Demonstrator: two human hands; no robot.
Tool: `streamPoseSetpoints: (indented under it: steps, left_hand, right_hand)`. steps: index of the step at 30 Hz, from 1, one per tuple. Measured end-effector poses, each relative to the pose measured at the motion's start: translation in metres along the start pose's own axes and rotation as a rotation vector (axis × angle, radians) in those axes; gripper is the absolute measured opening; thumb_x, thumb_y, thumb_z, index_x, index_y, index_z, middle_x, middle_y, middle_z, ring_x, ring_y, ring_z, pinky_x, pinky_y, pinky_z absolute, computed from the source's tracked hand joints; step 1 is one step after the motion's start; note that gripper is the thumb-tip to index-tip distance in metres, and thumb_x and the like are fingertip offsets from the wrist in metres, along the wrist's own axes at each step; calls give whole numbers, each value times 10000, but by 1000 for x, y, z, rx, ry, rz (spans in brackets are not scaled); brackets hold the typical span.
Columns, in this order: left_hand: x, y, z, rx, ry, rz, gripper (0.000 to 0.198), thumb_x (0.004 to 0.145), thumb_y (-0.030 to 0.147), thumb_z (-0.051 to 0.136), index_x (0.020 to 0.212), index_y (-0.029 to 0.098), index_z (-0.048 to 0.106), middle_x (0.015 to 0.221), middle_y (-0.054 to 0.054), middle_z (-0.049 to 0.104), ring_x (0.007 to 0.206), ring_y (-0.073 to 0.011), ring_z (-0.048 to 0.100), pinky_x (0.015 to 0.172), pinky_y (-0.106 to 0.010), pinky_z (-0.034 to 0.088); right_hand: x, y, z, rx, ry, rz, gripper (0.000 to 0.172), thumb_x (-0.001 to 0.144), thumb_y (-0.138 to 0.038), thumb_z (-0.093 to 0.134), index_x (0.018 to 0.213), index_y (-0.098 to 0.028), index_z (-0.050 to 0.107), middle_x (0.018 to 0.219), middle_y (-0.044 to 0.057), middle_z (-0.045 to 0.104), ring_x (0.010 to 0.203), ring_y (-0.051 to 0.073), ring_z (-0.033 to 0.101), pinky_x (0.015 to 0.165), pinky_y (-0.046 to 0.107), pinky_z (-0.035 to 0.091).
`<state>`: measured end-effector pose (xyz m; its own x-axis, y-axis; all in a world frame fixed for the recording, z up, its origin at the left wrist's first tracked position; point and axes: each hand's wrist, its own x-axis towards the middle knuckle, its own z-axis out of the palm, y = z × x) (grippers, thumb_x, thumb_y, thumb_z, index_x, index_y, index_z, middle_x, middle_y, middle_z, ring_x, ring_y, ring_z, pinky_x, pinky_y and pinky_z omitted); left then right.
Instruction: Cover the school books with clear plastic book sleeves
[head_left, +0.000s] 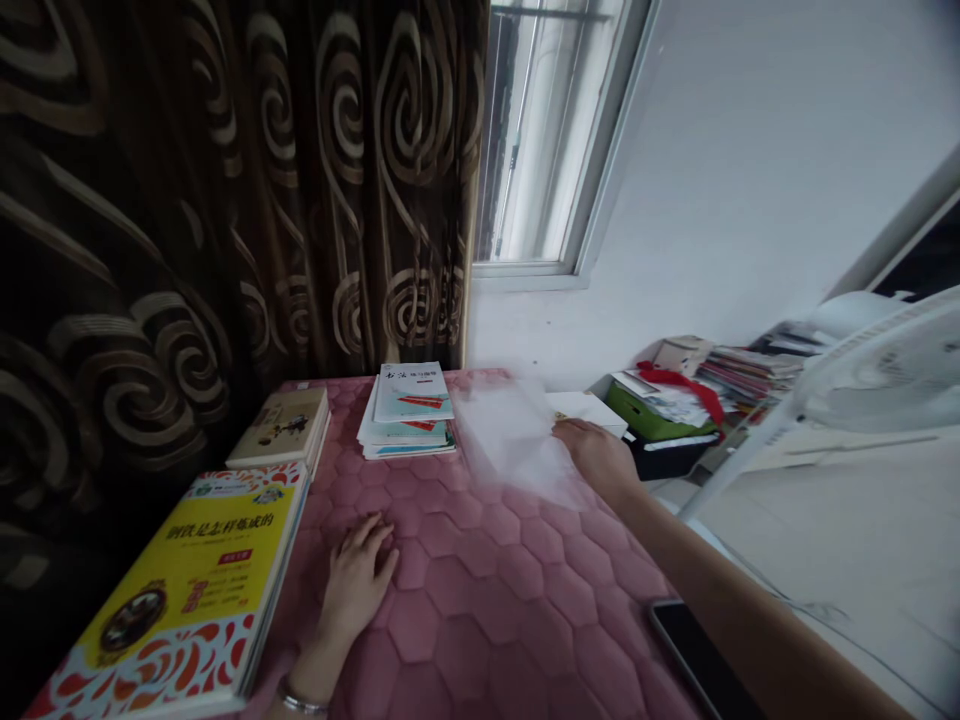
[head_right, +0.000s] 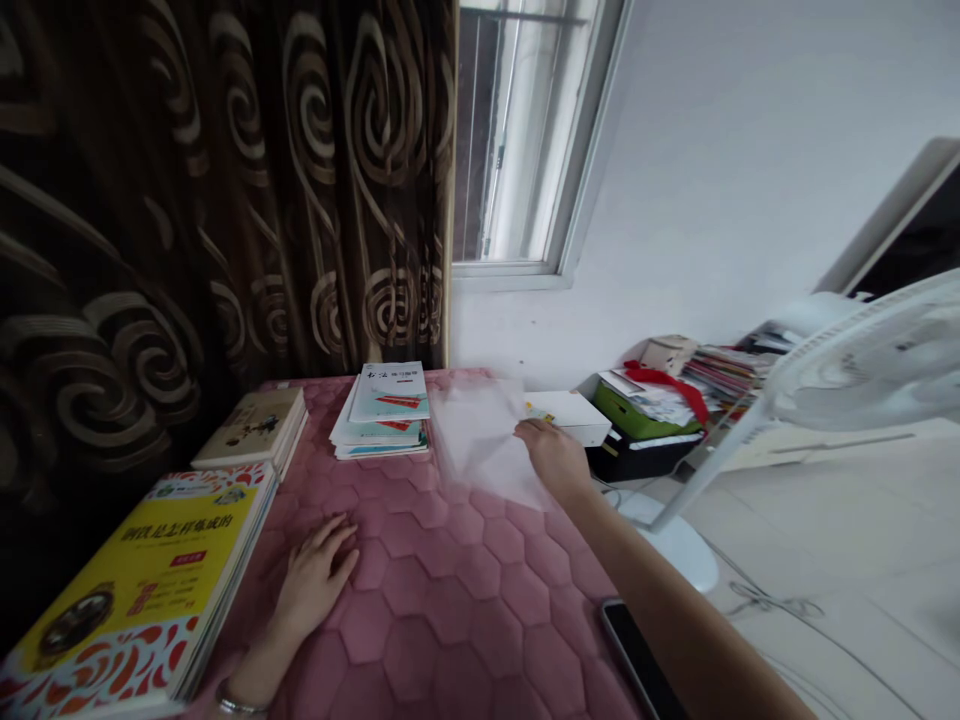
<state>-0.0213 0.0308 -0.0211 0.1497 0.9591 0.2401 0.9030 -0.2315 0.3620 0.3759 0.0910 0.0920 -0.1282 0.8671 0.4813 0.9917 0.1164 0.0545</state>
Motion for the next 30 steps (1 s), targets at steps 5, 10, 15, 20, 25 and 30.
streamPoseSetpoints:
  steps: [5,10,15,20,25,30]
  left_hand:
    - [4,-5,2,-325,127,-22,352,900,382,422,1004,214,714,1209,-98,681,1159,-246,600,1042,-450,422]
    - [6,-7,-20,-935,149,-403,614,851,680,368,950,168,692,1034,-140,731,1034,-268,665,967,-421,482]
    - [-1,-3,-54,-1271,-158,-699,582,850,552,531,1285,168,488,998,-107,715,716,-185,687,652,-330,548]
    - [-13,-6,-63,-976,-203,-571,700,756,158,623,1403,196,357,919,-33,685,651,-144,666,633,-274,532]
    - [-22,-22,-66,-367,-106,-394,551,797,88,501,1340,179,492,1030,-88,712,950,-211,695,862,-337,518]
    - [-38,-31,-57,91,34,-248,484,809,78,507,1285,152,559,1282,-147,618,1212,-259,575,1045,-402,427]
  right_hand:
    - [-45,-77,-45,58,378,-604,310,938,-118,404,1077,-146,680,1206,116,675,1289,232,487,1029,430,455]
    - [-106,-188,-48,189,294,-1143,298,953,-259,445,1109,-138,668,1288,72,633,1220,224,534,1057,353,428]
    - [-147,-237,-15,299,194,-1273,362,1002,-370,383,1262,-217,583,1284,26,641,1200,134,552,922,228,503]
    - [-152,-224,-12,406,162,-1177,376,1008,-409,363,1354,-341,492,1498,-60,442,1254,113,509,962,225,491]
    - [-141,-175,-3,490,-190,-452,428,964,-337,459,1382,-260,506,1527,93,390,1373,240,402,1076,429,423]
    - [-152,-116,25,344,-498,-146,508,954,-453,425,1448,-333,415,1569,49,309,1455,311,220,1129,632,224]
